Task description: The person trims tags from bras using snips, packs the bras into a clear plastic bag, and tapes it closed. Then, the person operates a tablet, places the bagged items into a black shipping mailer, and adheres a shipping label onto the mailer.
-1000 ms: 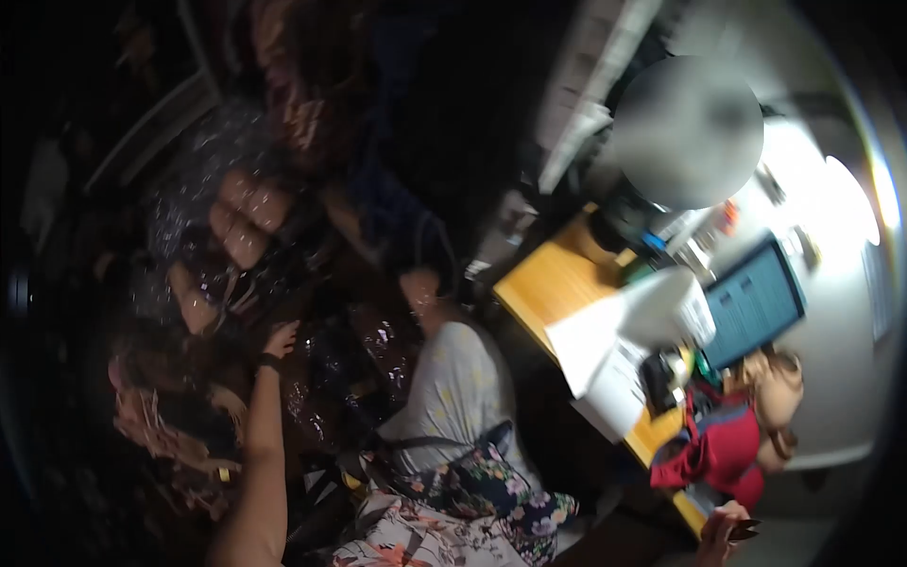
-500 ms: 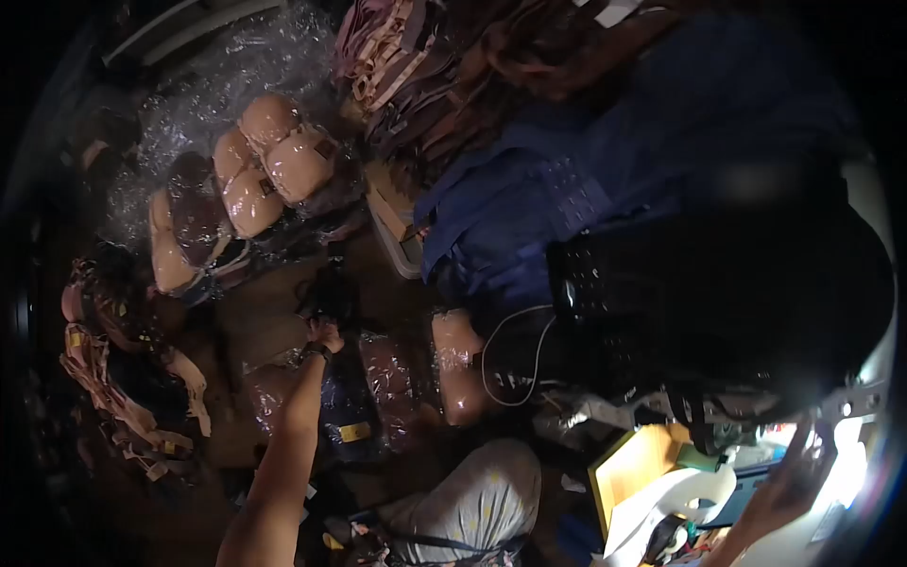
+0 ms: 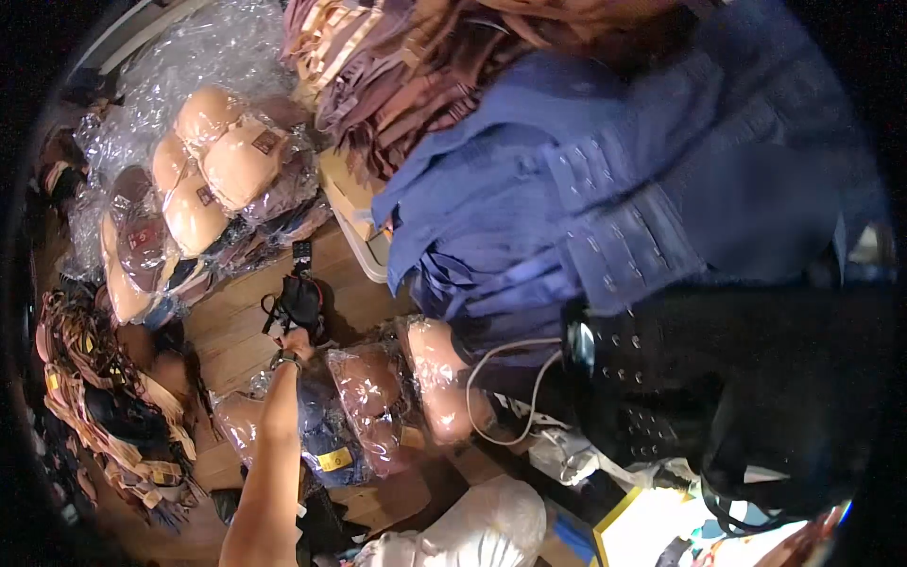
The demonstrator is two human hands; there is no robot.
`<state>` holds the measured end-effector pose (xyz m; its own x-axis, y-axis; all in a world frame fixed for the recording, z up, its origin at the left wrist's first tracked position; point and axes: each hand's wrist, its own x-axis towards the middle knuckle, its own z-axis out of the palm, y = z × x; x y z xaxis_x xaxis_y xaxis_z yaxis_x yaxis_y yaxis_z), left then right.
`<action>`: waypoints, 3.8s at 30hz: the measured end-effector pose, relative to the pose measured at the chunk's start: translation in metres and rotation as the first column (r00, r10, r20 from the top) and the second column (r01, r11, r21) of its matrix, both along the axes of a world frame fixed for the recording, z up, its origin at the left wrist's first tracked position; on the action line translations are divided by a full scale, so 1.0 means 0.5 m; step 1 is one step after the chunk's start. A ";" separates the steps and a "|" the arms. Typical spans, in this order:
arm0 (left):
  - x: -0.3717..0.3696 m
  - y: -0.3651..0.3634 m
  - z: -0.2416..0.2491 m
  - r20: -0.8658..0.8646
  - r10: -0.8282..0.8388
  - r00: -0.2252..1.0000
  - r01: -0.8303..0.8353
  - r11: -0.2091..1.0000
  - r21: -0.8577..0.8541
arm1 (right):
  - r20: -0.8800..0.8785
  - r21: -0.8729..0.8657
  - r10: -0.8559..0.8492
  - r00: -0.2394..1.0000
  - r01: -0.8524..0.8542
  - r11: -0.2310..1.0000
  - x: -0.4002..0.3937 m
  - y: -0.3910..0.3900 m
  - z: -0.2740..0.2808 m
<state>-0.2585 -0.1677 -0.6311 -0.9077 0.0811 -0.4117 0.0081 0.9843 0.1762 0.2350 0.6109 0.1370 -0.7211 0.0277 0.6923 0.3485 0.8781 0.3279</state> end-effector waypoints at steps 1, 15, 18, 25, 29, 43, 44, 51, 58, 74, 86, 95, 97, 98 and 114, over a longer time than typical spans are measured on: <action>0.002 0.003 0.016 -0.058 -0.034 0.998 0.035 0.999 0.015 | -0.004 -0.020 0.003 1.000 -0.003 1.000 -0.115 -0.145 -0.026; -0.022 0.041 0.986 -0.467 -0.485 0.739 0.664 0.639 0.388 | -0.038 -0.174 0.073 0.997 -0.078 0.982 -0.603 -0.774 -0.091; 0.066 0.098 1.150 -0.552 -0.590 0.589 0.806 0.477 0.350 | -0.192 -0.625 0.300 0.934 -0.352 0.697 -0.524 -0.812 -0.159; 0.238 0.255 1.334 -0.721 -0.406 0.561 0.810 0.091 0.579 | 0.239 -0.947 0.811 0.534 -0.056 0.316 -0.468 -0.999 -0.272; 0.345 0.197 1.420 -0.528 -0.327 0.784 0.596 0.158 0.787 | 0.096 -0.804 0.747 0.658 0.494 -0.332 -0.355 -0.914 -0.231; 0.716 0.376 1.219 0.541 -0.708 0.454 -0.837 -0.132 0.531 | -0.075 -0.745 0.820 0.567 0.515 -0.424 0.021 -0.675 -0.209; 0.712 0.379 1.214 0.550 -0.704 0.451 -0.839 -0.124 0.530 | -0.082 -0.739 0.818 0.569 0.516 -0.433 0.030 -0.654 -0.188; 0.561 0.268 1.092 0.633 -0.644 0.429 -0.849 -0.049 0.526 | 0.273 -0.553 0.945 0.179 0.833 0.002 0.089 -0.596 -0.122; 0.560 0.184 1.139 -0.230 -0.187 0.955 0.290 0.426 0.857 | 0.432 -0.684 0.895 0.110 0.687 0.246 0.032 -0.700 -0.338; 0.705 0.329 1.181 -0.298 -0.165 0.940 0.338 0.359 0.870 | -0.052 -0.980 0.085 0.995 -0.067 0.189 0.093 -0.861 -0.364; 0.764 0.429 1.127 -0.286 -0.753 0.592 0.653 0.239 0.719 | 0.281 -0.947 -0.199 0.939 0.239 -0.213 0.310 -0.794 -0.612; 0.951 0.569 0.945 -0.345 -0.797 0.496 0.764 0.212 0.609 | 0.044 -0.882 -0.259 0.965 -0.084 -0.463 0.381 -0.842 -0.666; 0.954 0.566 0.903 -0.573 -0.660 0.486 0.844 0.182 0.505 | 0.113 -0.870 -0.120 0.986 0.040 -0.491 0.395 -0.840 -0.684; 0.957 0.568 0.869 -0.496 -0.649 0.576 0.765 0.215 0.607 | 0.109 -0.868 -0.110 0.988 0.041 -0.495 0.395 -0.839 -0.687; 0.819 0.541 0.974 -0.637 -0.298 0.711 0.703 0.322 0.634 | -0.279 -0.756 0.220 0.935 -0.072 -0.650 0.293 -0.821 -0.460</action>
<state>0.1512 0.1026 -0.1441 -0.5950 0.6662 0.4496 0.7010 0.1565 0.6958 0.3816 0.2006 -0.0930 -0.9167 0.3266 -0.2301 0.1484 -0.2562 -0.9552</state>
